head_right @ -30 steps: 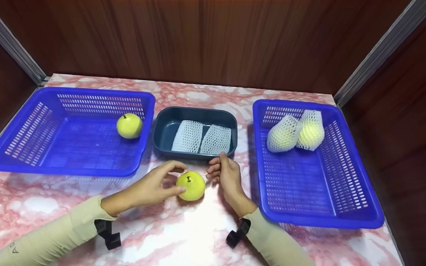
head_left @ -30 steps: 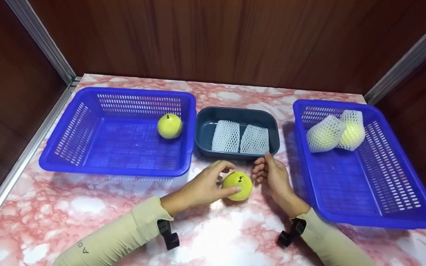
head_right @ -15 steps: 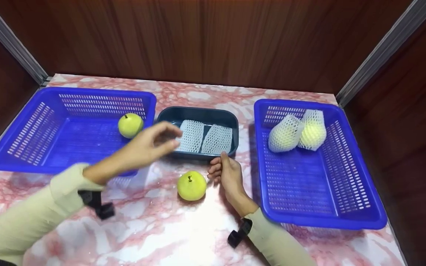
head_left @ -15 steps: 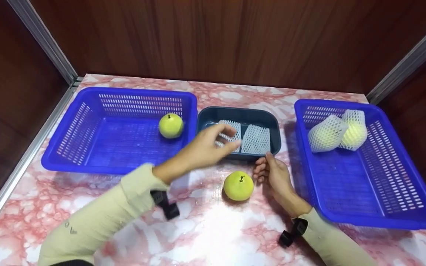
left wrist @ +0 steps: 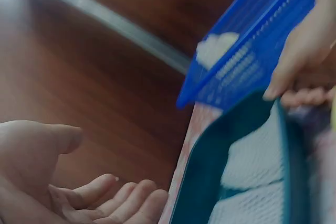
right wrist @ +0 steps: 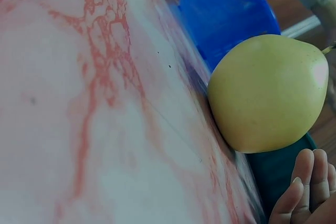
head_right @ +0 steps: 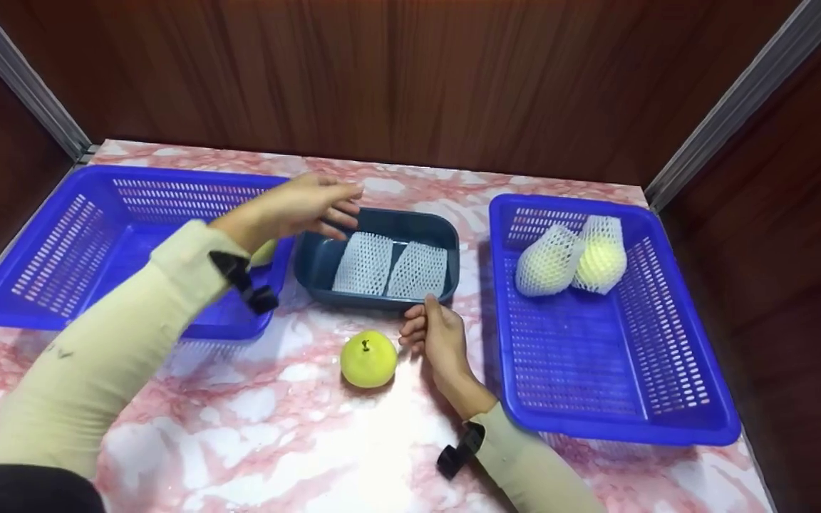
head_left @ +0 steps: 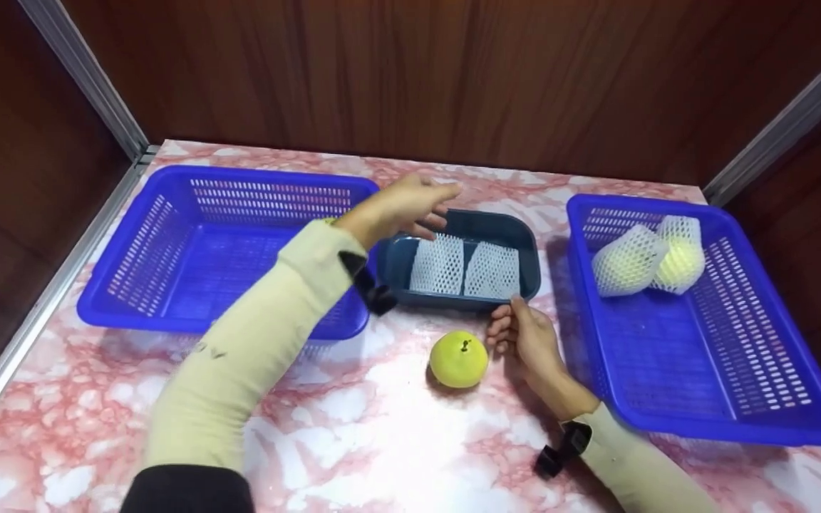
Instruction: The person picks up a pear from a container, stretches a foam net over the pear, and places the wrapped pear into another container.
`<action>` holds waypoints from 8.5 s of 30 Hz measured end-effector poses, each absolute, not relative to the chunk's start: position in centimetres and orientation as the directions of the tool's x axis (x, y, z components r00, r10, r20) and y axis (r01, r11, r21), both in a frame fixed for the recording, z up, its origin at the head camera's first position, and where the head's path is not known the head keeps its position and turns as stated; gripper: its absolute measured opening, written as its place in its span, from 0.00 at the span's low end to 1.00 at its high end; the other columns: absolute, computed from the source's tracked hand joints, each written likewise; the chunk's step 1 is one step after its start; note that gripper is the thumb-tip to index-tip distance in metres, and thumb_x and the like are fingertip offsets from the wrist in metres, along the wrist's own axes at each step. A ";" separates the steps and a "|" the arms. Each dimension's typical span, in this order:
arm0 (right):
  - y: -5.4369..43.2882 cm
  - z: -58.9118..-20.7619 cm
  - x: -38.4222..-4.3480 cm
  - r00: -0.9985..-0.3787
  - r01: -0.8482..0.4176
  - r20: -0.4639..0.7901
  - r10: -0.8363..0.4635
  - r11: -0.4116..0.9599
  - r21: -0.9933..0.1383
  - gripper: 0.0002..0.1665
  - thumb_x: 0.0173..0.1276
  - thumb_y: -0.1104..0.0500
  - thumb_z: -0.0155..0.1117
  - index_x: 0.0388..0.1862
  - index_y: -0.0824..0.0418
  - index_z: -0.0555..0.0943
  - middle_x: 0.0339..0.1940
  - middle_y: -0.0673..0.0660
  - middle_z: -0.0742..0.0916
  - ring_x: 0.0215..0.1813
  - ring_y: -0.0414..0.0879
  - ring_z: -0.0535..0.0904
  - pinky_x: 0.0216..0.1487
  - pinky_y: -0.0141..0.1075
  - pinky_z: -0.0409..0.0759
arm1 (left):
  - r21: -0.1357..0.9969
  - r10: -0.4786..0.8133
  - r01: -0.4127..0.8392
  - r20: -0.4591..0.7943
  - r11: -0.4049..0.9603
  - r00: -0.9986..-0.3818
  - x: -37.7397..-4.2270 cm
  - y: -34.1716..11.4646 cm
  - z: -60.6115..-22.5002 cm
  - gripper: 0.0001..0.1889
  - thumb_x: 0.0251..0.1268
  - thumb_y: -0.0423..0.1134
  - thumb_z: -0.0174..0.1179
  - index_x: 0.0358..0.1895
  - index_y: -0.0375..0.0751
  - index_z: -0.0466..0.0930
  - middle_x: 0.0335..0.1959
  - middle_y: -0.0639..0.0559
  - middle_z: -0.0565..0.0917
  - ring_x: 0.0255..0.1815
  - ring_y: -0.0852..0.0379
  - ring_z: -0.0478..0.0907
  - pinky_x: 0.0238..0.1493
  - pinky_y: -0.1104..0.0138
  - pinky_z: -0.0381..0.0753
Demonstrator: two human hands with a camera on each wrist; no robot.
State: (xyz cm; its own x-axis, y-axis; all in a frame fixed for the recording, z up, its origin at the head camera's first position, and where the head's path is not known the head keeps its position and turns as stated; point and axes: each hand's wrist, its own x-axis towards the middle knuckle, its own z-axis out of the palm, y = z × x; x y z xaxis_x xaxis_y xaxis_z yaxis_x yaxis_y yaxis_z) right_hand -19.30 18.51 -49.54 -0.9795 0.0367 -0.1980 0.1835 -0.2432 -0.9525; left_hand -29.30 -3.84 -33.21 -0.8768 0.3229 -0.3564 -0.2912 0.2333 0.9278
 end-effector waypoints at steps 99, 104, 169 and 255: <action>18.9 -49.1 -18.6 -0.967 0.246 -0.254 0.009 -0.231 -0.942 0.29 0.85 0.43 0.40 0.30 0.57 0.79 0.19 0.50 0.83 0.20 0.41 0.80 0.19 0.27 0.75 | 0.911 0.414 -0.183 -0.338 0.370 -0.845 -29.9 -4.8 -35.3 0.10 0.73 0.35 0.61 0.51 0.32 0.81 0.40 0.49 0.83 0.39 0.57 0.82 0.43 0.61 0.85; 18.8 -47.7 -17.2 -0.980 0.190 -0.199 0.015 -0.222 -0.956 0.25 0.86 0.48 0.39 0.34 0.59 0.75 0.22 0.51 0.82 0.20 0.41 0.79 0.19 0.28 0.74 | 0.909 0.418 -0.153 -0.321 0.387 -0.850 -29.3 -5.1 -34.9 0.10 0.73 0.36 0.62 0.50 0.33 0.81 0.41 0.49 0.83 0.39 0.57 0.82 0.44 0.60 0.86; 17.9 -36.1 -20.0 -0.958 -0.176 0.198 -0.208 -0.121 -0.977 0.10 0.77 0.72 0.49 0.44 0.64 0.77 0.38 0.52 0.82 0.40 0.40 0.79 0.43 0.30 0.79 | 0.991 0.557 0.096 0.030 0.089 -0.830 -25.0 -3.7 -34.7 0.20 0.84 0.43 0.45 0.67 0.37 0.76 0.50 0.43 0.82 0.45 0.53 0.82 0.38 0.64 0.84; 17.8 -48.6 -15.4 -0.996 0.055 -0.067 -0.067 0.178 -0.982 0.15 0.77 0.67 0.58 0.60 0.62 0.78 0.38 0.58 0.79 0.27 0.46 0.75 0.20 0.33 0.75 | 0.823 0.339 0.402 0.274 0.402 -0.900 -16.3 -4.7 -48.9 0.18 0.62 0.22 0.57 0.54 0.33 0.82 0.48 0.44 0.77 0.50 0.50 0.75 0.55 0.59 0.78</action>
